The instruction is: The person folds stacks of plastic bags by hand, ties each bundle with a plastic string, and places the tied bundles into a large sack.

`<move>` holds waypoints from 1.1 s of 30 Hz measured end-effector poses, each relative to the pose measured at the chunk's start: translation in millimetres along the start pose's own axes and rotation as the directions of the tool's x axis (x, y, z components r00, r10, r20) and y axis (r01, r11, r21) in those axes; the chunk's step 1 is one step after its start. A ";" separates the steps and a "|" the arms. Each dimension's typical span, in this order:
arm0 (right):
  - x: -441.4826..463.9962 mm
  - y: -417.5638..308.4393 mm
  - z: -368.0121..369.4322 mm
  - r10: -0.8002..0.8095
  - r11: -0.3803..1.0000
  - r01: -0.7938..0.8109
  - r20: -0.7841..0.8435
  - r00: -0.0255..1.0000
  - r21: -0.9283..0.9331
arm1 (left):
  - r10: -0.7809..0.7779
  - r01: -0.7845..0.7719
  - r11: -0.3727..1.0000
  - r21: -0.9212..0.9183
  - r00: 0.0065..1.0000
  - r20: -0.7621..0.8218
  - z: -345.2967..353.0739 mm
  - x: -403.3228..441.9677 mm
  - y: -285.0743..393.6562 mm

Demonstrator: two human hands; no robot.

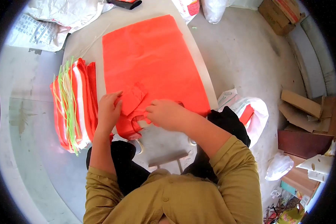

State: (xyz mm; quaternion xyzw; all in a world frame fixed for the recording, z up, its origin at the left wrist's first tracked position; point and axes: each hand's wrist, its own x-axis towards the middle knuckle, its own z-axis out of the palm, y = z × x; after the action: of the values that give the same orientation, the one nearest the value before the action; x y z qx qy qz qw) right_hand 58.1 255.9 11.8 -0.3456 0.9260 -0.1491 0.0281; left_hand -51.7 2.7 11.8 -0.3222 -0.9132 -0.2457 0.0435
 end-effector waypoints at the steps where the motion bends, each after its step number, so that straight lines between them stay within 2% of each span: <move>1: -0.1 -0.2 -0.1 0.011 1.000 -0.010 -0.024 1.000 0.022 | 0.019 -0.019 1.000 0.020 1.000 0.009 1.8 2.5 2.6; 3: -0.9 0.0 -1.7 0.034 0.998 -0.030 -0.069 0.997 0.064 | 0.080 -0.079 0.996 0.049 0.997 -0.009 8.3 5.4 7.9; 5: -1.5 0.7 -6.1 0.084 0.991 -0.079 -0.040 0.996 0.111 | 0.161 -0.156 0.985 0.069 0.985 -0.062 19.1 5.8 13.1; 8: -1.1 2.7 -9.6 0.201 0.952 -0.173 -0.087 0.976 0.252 | 0.191 -0.185 0.973 0.141 0.981 -0.030 26.9 7.3 21.1; 12: 3.2 3.9 -18.0 0.363 0.861 -0.251 -0.190 0.912 0.442 | 0.209 -0.208 0.975 0.074 0.978 0.000 29.8 9.5 27.4; 14: 4.3 5.9 -18.2 0.412 0.845 -0.298 -0.185 0.892 0.444 | 0.210 -0.211 0.977 0.032 0.977 0.033 30.5 10.6 29.5; 20: 3.7 10.2 -16.1 0.540 0.763 -0.403 -0.155 0.827 0.505 | 0.191 -0.186 0.982 -0.042 0.960 0.206 20.3 7.4 47.6; 23: 4.4 11.4 -13.6 0.557 0.749 -0.415 -0.150 0.817 0.517 | 0.176 -0.145 0.975 -0.169 0.967 0.182 26.2 6.4 46.5; 27: 7.2 13.9 -10.5 0.576 0.705 -0.407 -0.135 0.806 0.581 | 0.129 -0.087 0.975 -0.207 0.972 0.198 28.8 9.9 51.6; 30: 5.8 19.2 -21.0 0.617 0.609 -0.391 -0.102 0.780 0.690 | 0.081 -0.027 0.966 -0.259 0.977 0.199 37.7 9.8 47.1; 33: -6.4 34.3 -41.9 0.726 0.570 -0.435 -0.178 0.664 0.697 | 0.048 0.037 0.920 -0.389 0.978 0.205 43.8 9.4 42.0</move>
State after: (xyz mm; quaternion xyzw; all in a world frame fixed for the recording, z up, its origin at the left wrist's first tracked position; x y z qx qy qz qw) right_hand 34.7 295.4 41.3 0.0618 0.8689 -0.4903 -0.0288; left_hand -30.1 57.1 -6.6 -0.3511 -0.8443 -0.3874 -0.1176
